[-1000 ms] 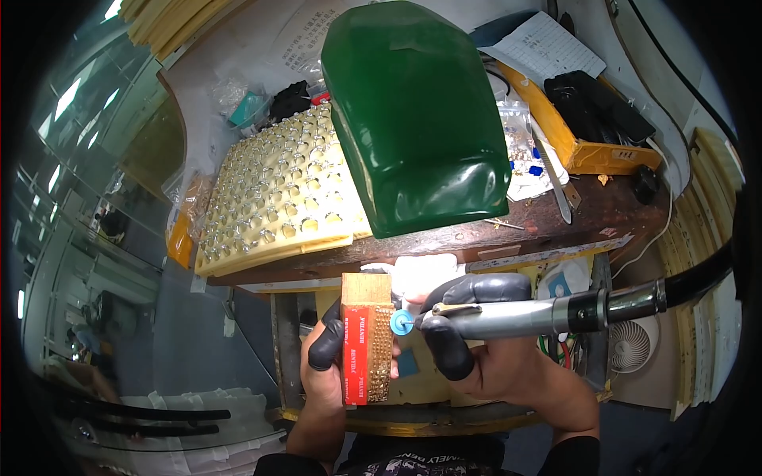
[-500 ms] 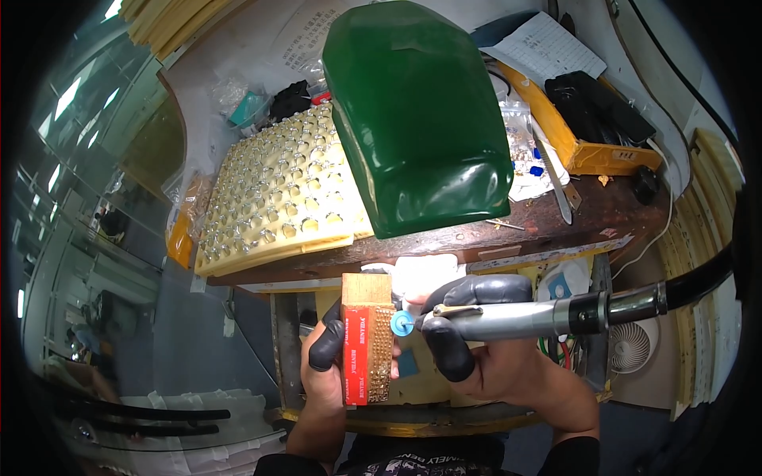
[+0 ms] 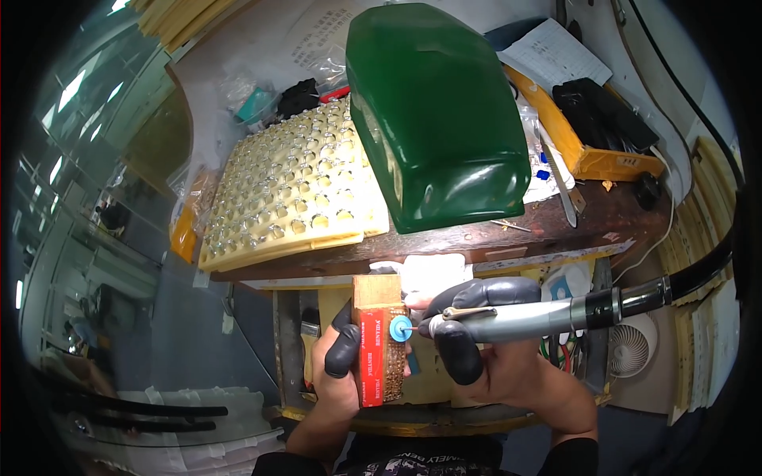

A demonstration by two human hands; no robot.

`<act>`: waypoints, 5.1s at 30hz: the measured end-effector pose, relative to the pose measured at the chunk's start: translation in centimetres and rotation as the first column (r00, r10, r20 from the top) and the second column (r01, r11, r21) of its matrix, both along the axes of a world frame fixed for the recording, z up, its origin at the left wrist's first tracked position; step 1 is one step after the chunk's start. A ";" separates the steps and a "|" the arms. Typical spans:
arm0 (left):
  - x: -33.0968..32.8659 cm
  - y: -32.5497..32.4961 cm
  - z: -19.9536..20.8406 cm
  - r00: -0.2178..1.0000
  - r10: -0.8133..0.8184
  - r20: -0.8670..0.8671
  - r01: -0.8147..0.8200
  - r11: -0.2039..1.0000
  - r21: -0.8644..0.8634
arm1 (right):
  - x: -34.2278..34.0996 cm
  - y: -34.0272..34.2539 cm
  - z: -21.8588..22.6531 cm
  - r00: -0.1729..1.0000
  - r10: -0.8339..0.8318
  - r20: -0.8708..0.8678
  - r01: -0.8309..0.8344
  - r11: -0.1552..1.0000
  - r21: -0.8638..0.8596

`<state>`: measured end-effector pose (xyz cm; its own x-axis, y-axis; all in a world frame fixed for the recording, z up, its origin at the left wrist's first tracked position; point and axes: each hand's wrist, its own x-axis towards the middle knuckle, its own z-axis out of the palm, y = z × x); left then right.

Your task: Polishing small jewelry pieces using a rotary handpiece at a workbench.

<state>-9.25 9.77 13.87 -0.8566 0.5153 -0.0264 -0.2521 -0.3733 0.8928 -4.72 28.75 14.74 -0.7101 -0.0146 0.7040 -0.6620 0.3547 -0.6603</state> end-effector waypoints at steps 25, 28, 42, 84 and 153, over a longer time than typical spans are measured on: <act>0.1 0.0 0.2 0.999 0.015 -0.043 -0.017 0.998 -0.055 | -0.1 -0.3 0.3 0.999 -0.028 -0.025 0.028 1.000 0.001; 0.1 0.2 0.1 0.999 0.025 -0.041 -0.027 0.998 -0.050 | -0.2 -0.4 0.3 0.997 -0.048 -0.055 0.047 0.999 -0.018; 0.6 0.5 0.1 0.993 0.068 -0.092 -0.074 0.995 -0.059 | -0.2 -0.3 0.0 0.999 -0.020 -0.026 0.019 0.998 -0.052; 0.8 0.7 0.3 0.991 0.074 -0.109 -0.081 0.994 -0.067 | 0.2 -0.3 0.1 0.999 -0.021 0.035 0.024 0.998 -0.060; 0.7 0.5 0.1 0.992 0.071 -0.101 -0.078 0.994 -0.071 | -0.3 -0.3 -0.3 1.000 -0.029 -0.010 0.028 0.998 -0.055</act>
<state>-8.56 10.28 14.00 -0.8929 0.4496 0.0240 -0.1356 -0.3194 0.9379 -5.01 28.45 14.39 -0.7018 0.0449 0.7110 -0.6594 0.3368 -0.6721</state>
